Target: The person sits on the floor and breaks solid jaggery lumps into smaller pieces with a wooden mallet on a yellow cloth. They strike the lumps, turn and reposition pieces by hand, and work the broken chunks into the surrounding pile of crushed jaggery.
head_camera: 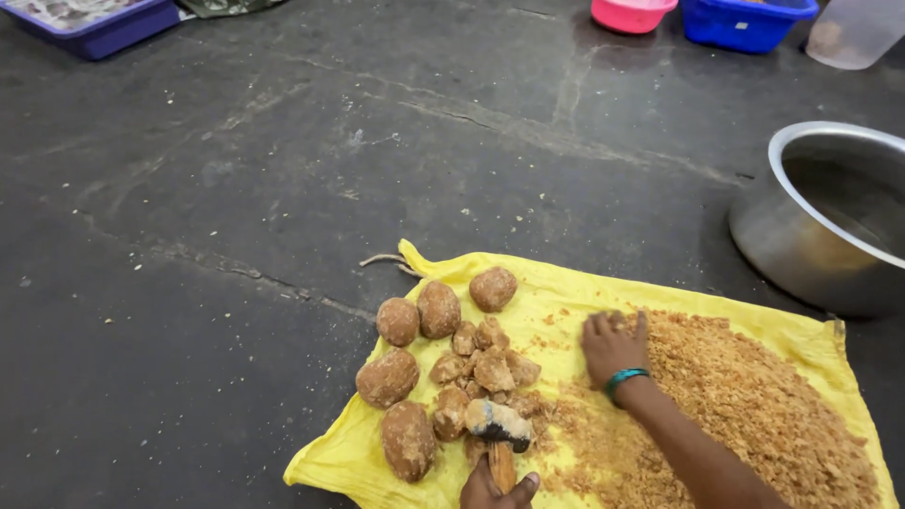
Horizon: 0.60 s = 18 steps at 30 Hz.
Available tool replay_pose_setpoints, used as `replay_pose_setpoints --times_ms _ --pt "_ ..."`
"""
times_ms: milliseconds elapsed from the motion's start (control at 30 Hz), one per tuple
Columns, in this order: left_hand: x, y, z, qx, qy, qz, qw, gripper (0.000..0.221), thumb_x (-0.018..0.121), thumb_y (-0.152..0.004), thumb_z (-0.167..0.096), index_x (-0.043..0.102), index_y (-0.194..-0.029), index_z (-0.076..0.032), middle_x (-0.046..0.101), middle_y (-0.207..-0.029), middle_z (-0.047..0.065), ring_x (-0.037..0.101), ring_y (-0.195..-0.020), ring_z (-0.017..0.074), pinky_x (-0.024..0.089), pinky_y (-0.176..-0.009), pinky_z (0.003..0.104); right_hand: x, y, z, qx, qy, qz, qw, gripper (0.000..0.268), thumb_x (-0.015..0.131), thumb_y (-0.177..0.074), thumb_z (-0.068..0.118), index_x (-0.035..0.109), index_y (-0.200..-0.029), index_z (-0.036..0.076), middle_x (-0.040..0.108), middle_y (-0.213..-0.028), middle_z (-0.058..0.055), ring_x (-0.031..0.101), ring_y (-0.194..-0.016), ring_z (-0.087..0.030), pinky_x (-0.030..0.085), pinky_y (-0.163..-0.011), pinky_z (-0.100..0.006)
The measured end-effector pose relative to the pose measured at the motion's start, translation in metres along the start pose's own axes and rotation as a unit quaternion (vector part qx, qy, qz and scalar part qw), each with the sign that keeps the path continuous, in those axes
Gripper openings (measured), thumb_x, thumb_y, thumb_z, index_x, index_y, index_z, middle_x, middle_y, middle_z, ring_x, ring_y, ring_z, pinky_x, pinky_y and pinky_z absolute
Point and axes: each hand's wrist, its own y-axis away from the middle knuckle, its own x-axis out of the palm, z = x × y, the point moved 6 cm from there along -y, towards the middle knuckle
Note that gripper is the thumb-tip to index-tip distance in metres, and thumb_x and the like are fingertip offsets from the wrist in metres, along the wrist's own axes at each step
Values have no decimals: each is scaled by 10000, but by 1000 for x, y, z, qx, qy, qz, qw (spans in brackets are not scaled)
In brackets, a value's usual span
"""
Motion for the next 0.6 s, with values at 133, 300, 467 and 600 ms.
replay_pose_setpoints --times_ms 133,300,467,600 --pt "2 14 -17 2 -36 -2 999 775 819 -779 -127 450 -1451 -9 699 -861 148 660 -591 185 539 -607 354 -26 29 -46 14 39 74 996 294 380 -1063 175 557 -1297 155 480 -1516 -123 419 -1459 -347 154 -1224 -723" --pt "-2 13 -17 -22 -8 15 1000 799 810 -788 -88 405 -1474 -24 635 -747 102 616 -544 186 504 -565 359 -15 30 -80 43 17 89 995 321 382 -1071 312 559 -1290 159 538 -1434 -113 493 -1395 -345 240 -1189 -705" --pt "-5 15 -14 -45 -10 6 999 812 805 -778 -78 392 -1476 -24 621 -703 111 620 -538 201 504 -562 364 -1 22 -108 72 -6 90 993 339 361 -1073 333 548 -1313 184 520 -1449 -119 524 -1366 -315 233 -1184 -714" --pt "-1 25 -24 -40 -50 -9 998 786 805 -780 -137 432 -1460 -13 619 -688 115 625 -536 194 510 -554 354 17 14 -138 117 -16 111 987 402 368 -1062 399 525 -1378 206 432 -1577 -49 458 -1438 -280 234 -1201 -711"
